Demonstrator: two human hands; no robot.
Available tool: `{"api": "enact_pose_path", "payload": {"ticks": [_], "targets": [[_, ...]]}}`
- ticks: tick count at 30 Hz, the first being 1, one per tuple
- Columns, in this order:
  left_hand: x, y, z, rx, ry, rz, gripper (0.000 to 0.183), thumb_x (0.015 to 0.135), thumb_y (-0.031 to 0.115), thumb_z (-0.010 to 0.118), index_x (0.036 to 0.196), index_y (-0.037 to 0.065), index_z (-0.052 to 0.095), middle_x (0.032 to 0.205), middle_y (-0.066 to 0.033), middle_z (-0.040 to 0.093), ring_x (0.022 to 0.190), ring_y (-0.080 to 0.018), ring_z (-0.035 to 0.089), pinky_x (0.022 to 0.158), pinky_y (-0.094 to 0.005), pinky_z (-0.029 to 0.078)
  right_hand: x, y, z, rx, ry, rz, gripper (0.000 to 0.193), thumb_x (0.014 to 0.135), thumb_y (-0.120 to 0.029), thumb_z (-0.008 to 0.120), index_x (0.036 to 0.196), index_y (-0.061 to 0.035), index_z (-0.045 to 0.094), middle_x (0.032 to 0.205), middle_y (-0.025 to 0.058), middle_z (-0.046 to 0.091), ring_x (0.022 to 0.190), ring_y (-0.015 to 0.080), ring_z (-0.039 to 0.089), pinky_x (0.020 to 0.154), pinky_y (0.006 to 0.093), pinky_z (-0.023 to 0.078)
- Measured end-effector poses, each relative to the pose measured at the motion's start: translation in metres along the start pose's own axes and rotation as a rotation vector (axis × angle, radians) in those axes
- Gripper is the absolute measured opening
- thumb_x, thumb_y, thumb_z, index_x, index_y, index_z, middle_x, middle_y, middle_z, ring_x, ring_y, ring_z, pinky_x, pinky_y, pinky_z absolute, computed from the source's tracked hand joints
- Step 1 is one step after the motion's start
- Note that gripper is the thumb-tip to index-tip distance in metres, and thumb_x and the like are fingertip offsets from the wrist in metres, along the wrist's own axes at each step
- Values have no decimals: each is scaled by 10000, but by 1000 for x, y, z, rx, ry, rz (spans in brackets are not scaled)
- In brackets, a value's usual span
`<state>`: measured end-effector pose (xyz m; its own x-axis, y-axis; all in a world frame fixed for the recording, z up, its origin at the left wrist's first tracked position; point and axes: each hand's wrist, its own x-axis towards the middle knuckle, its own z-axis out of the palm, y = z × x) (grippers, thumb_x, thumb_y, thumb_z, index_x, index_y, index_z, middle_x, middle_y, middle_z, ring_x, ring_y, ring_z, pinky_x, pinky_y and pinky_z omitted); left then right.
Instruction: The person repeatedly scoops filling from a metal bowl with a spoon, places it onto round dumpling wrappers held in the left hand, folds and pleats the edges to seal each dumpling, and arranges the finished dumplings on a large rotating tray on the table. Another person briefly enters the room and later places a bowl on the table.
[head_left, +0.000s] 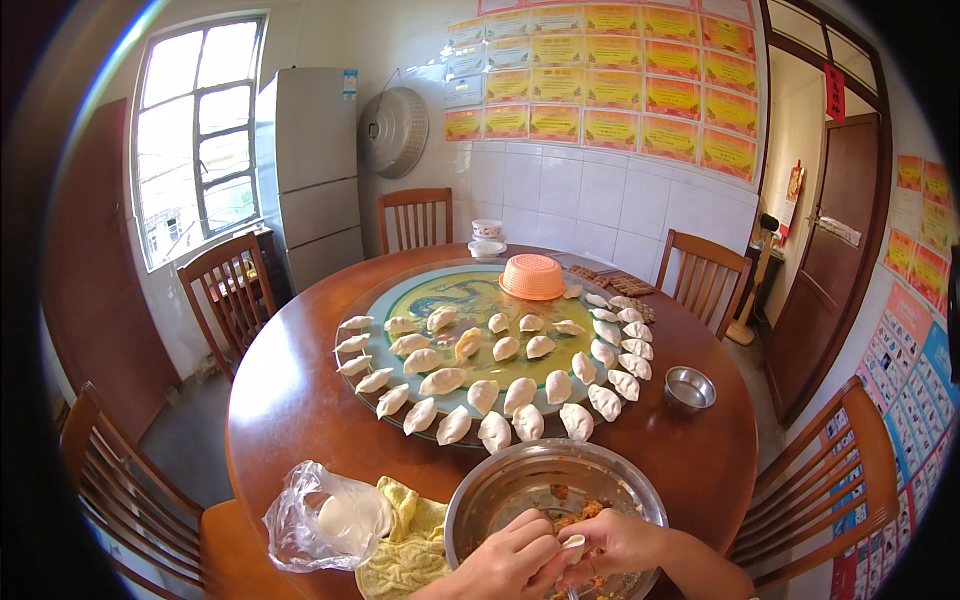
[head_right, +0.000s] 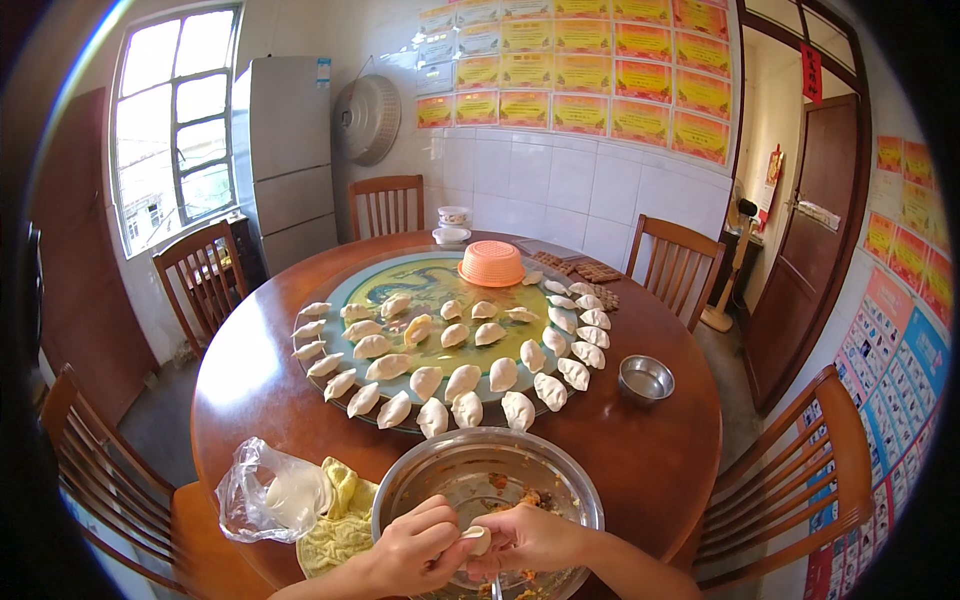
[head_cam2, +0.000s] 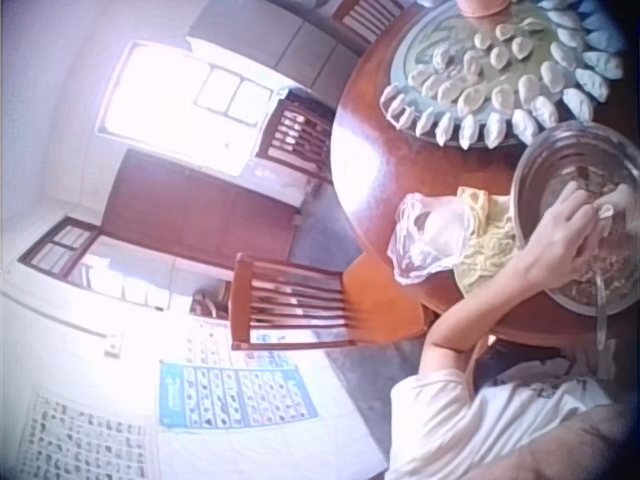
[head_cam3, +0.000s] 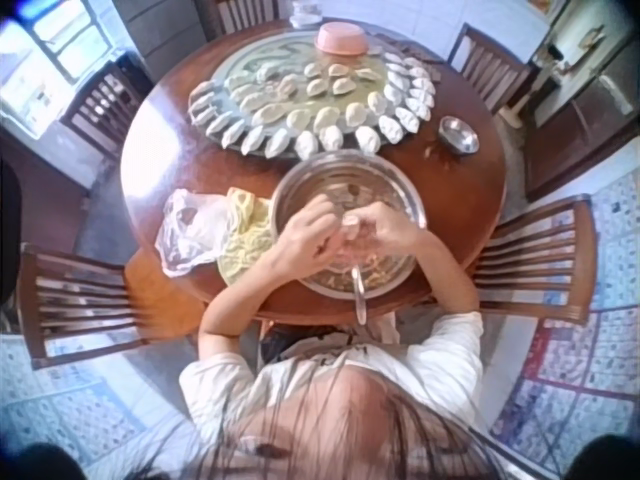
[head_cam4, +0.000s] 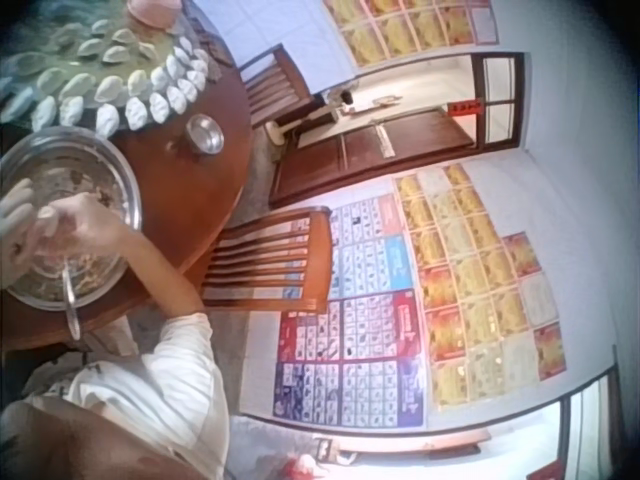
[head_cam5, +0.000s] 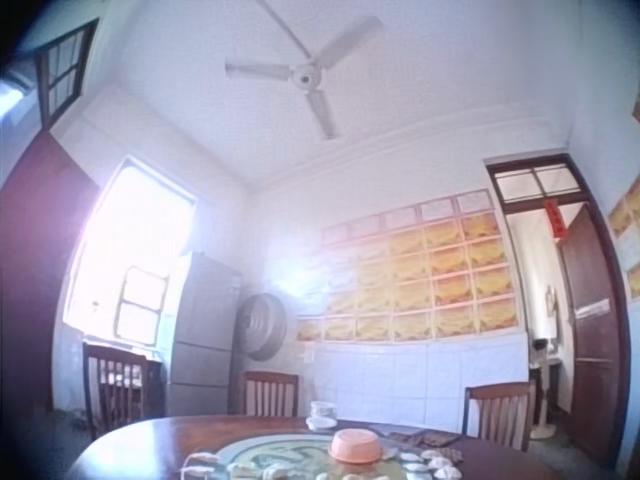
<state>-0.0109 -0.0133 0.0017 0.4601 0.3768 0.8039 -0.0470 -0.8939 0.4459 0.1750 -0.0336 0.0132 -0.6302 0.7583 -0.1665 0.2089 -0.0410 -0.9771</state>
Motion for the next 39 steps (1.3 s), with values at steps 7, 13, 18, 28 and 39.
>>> {"api": "enact_pose_path", "payload": {"ticks": [7,13,18,28,39], "targets": [[1,-8,-7,23,-217,-108,209,838,124,548,684,-6,494,631,-110,445,587,-287,457,524,-369,399,-1,-5,-2,-593,-15,4,410,779,-450,632,841,-47,592,682,66,607,628,202,594,591,300,442],[-2,1,1,-29,-92,-91,42,764,8,546,781,9,508,773,-136,495,720,-296,491,630,-363,412,1,-6,3,-543,13,-37,405,775,-444,634,844,-47,590,667,96,598,614,228,590,578,313,441],[1,-7,-9,35,-153,-107,180,804,35,580,668,-8,470,646,-116,450,590,-285,434,516,-368,385,-1,-5,-1,-525,43,-44,392,783,-437,631,839,-53,586,622,86,583,566,221,574,560,310,437],[0,-11,-6,-70,-148,-169,142,820,48,576,706,-10,515,633,-113,469,581,-267,446,506,-318,374,1,5,0,-474,24,-78,420,799,-466,605,890,-56,604,639,69,604,558,191,579,541,297,443],[0,-13,1,47,-163,-219,104,774,38,619,726,-15,544,643,-97,481,616,-263,437,535,-325,371,0,10,-2,-519,59,-43,461,805,-490,586,834,-29,586,619,87,584,567,223,577,564,303,444]]}}
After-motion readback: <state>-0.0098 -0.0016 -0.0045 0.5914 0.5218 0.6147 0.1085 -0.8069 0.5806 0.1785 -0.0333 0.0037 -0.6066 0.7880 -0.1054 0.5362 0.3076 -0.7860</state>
